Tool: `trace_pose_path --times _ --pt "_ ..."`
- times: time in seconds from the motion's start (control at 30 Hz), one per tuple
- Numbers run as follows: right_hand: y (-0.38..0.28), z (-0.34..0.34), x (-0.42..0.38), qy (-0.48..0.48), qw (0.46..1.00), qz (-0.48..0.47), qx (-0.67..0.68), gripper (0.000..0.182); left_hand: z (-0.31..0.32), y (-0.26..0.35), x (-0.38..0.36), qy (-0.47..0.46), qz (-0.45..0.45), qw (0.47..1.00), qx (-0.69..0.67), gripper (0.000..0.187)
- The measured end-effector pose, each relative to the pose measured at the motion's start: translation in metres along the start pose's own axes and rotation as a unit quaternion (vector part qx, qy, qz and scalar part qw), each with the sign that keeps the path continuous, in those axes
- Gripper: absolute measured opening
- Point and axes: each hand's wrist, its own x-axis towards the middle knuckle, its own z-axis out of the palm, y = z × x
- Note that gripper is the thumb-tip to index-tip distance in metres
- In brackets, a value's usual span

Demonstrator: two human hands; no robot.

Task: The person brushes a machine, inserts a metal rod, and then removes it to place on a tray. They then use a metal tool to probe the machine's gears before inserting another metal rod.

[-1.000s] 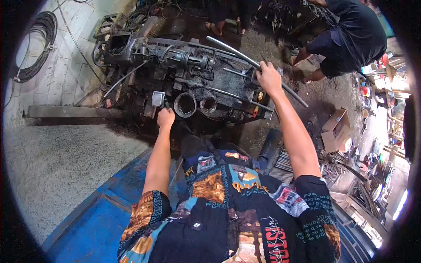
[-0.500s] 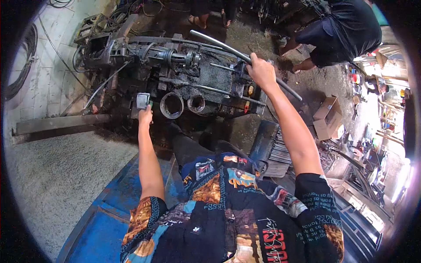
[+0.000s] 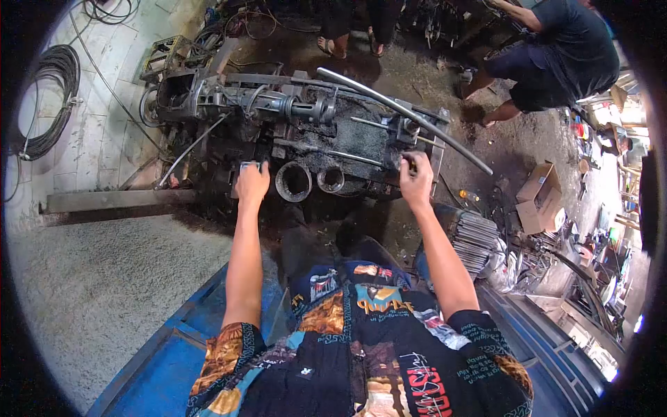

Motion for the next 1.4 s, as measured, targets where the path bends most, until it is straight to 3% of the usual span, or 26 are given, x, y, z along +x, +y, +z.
trace_pose_path --times 0.03,0.1,0.13,0.17,0.23,0.27,0.33,0.37,0.47,0.63,0.77,0.9,0.97,1.4 --pt "0.018 0.006 -0.008 0.007 0.999 0.046 -0.017 0.013 -0.007 0.011 0.013 0.029 0.059 0.996 -0.063 0.044" --pt "0.049 0.022 -0.006 0.09 0.967 0.221 0.091 0.015 -0.012 0.032 0.041 0.136 0.23 0.941 -0.207 0.033" --pt "0.074 0.03 0.0 0.121 0.941 0.284 0.136 0.018 -0.017 0.045 0.056 0.153 0.256 0.928 -0.222 0.031" --pt "0.079 0.035 0.012 0.162 0.864 0.379 0.288 0.021 -0.02 0.057 0.074 0.17 0.281 0.914 -0.238 0.028" --pt "0.103 0.045 0.033 0.178 0.927 0.297 0.146 0.025 -0.022 0.077 0.11 0.234 0.345 0.883 -0.217 0.027" --pt "0.11 0.052 0.042 0.181 0.925 0.301 0.142 0.025 -0.023 0.085 0.123 0.242 0.352 0.877 -0.219 0.026" --pt "0.096 0.057 0.073 0.206 0.839 0.381 0.329 0.029 -0.015 0.095 0.155 0.256 0.366 0.869 -0.212 0.026" --pt "0.1 0.059 0.079 0.208 0.839 0.384 0.325 0.029 -0.011 0.1 0.166 0.25 0.368 0.87 -0.213 0.026" --pt "0.114 0.061 0.093 0.028 0.876 0.3 0.378 0.026 0.002 0.111 0.188 0.226 0.399 0.851 -0.255 0.029" --pt "0.117 0.063 0.101 -0.019 0.853 0.357 0.381 0.025 0.022 0.115 0.199 0.163 0.402 0.862 -0.261 0.032" --pt "0.12 0.067 0.103 -0.075 0.882 0.305 0.351 0.034 0.026 0.121 0.203 0.166 0.399 0.852 -0.296 0.035" --pt "0.107 0.069 0.104 -0.103 0.887 0.307 0.329 0.038 0.041 0.127 0.205 0.133 0.362 0.829 -0.406 0.037" --pt "0.103 0.074 0.106 -0.102 0.877 0.306 0.357 0.038 0.042 0.129 0.203 0.163 0.359 0.8 -0.452 0.039" --pt "0.089 0.102 0.111 -0.098 0.917 0.239 0.306 0.038 0.036 0.129 0.201 0.143 0.373 0.85 -0.342 0.048"
